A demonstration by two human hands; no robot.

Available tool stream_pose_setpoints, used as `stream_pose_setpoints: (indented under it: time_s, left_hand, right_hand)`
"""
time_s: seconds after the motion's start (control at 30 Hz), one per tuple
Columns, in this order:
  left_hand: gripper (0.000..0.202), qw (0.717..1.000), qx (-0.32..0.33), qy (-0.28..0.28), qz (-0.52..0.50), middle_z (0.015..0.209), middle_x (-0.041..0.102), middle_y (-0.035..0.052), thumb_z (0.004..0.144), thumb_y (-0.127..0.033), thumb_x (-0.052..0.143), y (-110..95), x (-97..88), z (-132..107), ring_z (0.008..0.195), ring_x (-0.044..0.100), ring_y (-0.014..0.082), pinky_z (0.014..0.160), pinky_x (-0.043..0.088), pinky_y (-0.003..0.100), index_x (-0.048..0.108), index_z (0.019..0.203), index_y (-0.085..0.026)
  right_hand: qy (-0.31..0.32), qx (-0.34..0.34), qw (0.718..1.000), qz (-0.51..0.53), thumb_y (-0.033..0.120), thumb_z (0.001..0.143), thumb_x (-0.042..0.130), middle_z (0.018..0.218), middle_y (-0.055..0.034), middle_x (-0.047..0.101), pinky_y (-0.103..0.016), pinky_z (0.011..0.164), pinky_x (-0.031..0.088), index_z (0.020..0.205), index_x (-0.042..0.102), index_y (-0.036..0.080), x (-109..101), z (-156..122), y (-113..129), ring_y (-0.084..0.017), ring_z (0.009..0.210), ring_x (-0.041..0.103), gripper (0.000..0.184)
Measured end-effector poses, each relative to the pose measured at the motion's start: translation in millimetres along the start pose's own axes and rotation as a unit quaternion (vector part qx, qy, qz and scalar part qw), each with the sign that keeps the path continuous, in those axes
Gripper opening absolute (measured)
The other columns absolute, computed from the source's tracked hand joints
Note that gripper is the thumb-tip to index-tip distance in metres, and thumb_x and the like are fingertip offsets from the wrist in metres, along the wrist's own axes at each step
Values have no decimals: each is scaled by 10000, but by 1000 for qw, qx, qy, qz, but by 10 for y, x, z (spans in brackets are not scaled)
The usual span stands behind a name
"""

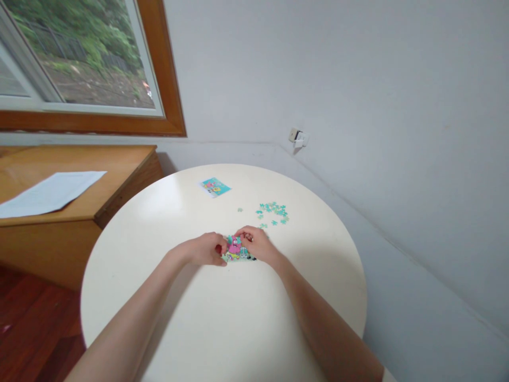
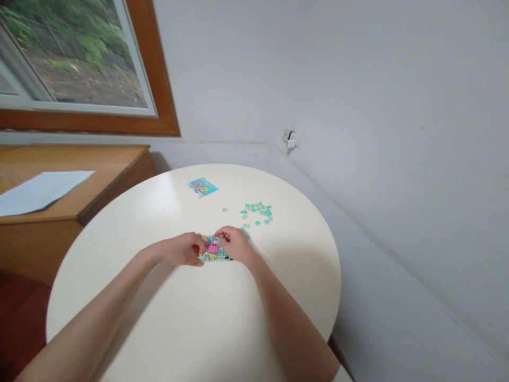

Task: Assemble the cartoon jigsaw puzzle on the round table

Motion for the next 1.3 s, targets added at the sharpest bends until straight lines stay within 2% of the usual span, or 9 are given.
stream_pose_setpoints:
  time_s: [0.37,0.6,1.3]
  left_hand:
    - [196,1000,17,-13,5,664,515,-29,674,-351,648,-26,-14,1,602,434,102,569,333,213,573,712,-174]
    - [183,1000,13,-7,8,688,543,-25,670,-336,654,-28,-13,0,608,447,107,579,339,219,582,727,-179]
    - [143,1000,6,-13,11,675,519,-34,650,-271,652,-30,-15,-1,611,438,108,571,322,220,572,734,-187]
  right_hand:
    - [10,-19,999,-43,46,745,444,699,13,589,-210,563,365,789,694,169,-5,-12,67,-85,563,449,282]
    - [19,-49,995,-82,31,739,446,744,3,624,-221,643,389,786,695,180,21,-17,75,-98,633,488,294]
    - [18,-29,997,-70,39,746,436,742,-1,631,-227,618,372,813,711,174,22,-18,47,-100,608,475,314]
Point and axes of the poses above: each hand's wrist, its own z-axis towards the middle knuckle, its own x-axis out of the palm, y = z × x, the point moved 4 cm from there along z, towards the middle knuckle
